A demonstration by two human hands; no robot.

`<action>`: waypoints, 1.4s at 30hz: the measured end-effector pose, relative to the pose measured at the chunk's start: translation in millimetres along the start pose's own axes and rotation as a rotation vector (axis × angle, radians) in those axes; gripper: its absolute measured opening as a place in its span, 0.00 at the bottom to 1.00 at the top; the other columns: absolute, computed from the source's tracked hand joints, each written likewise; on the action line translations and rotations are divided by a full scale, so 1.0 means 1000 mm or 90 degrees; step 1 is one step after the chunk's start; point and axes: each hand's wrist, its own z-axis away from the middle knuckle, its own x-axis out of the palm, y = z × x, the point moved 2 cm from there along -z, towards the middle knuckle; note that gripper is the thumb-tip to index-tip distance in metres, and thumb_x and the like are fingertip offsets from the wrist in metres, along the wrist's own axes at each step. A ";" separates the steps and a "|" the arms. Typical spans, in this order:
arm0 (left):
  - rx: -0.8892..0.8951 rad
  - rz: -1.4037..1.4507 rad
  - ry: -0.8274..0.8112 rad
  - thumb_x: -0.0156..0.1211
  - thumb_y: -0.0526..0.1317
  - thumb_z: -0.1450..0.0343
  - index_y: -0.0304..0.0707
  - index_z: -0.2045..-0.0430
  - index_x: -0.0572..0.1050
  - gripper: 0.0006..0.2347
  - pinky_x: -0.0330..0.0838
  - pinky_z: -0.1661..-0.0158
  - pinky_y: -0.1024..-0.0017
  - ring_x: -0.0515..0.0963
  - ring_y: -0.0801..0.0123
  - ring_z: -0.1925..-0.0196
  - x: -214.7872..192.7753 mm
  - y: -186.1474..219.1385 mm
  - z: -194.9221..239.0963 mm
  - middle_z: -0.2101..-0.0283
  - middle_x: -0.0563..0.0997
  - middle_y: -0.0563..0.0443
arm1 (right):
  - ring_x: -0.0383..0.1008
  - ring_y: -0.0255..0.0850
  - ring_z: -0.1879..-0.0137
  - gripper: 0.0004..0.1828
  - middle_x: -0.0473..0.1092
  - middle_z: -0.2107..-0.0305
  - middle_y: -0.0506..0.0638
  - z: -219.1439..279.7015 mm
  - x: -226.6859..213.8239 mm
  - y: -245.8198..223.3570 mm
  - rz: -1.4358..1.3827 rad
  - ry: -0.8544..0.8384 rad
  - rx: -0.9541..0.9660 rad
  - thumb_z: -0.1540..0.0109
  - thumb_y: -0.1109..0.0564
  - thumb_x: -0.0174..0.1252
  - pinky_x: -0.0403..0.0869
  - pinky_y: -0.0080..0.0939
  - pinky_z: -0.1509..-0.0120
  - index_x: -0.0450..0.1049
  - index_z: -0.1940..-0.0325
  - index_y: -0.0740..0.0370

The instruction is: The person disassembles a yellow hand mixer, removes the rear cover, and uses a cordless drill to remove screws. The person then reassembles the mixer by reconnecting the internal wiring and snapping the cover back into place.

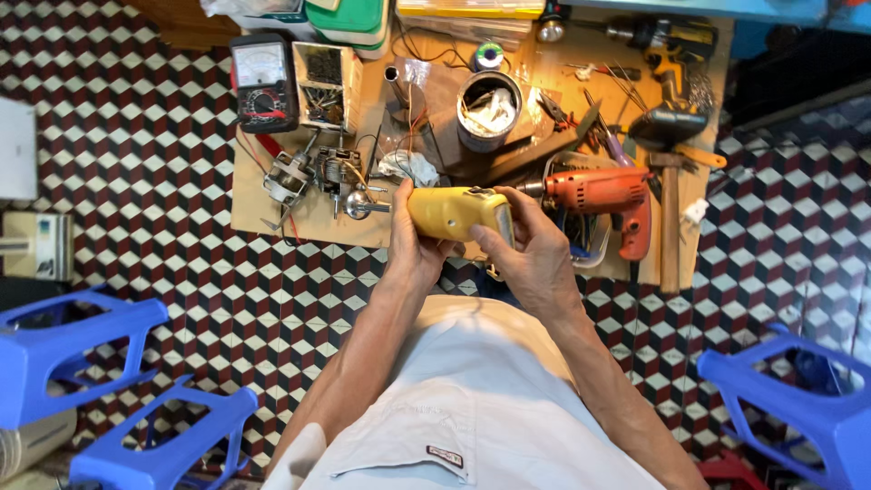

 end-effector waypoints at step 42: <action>0.406 -0.278 0.177 0.65 0.46 0.38 0.36 0.58 0.74 0.19 0.74 0.65 0.67 0.77 0.66 0.67 0.081 0.053 0.000 0.68 0.78 0.52 | 0.79 0.36 0.49 0.21 0.78 0.56 0.49 -0.089 -0.050 0.014 0.182 -0.302 0.084 0.39 0.55 0.65 0.76 0.36 0.44 0.72 0.45 0.65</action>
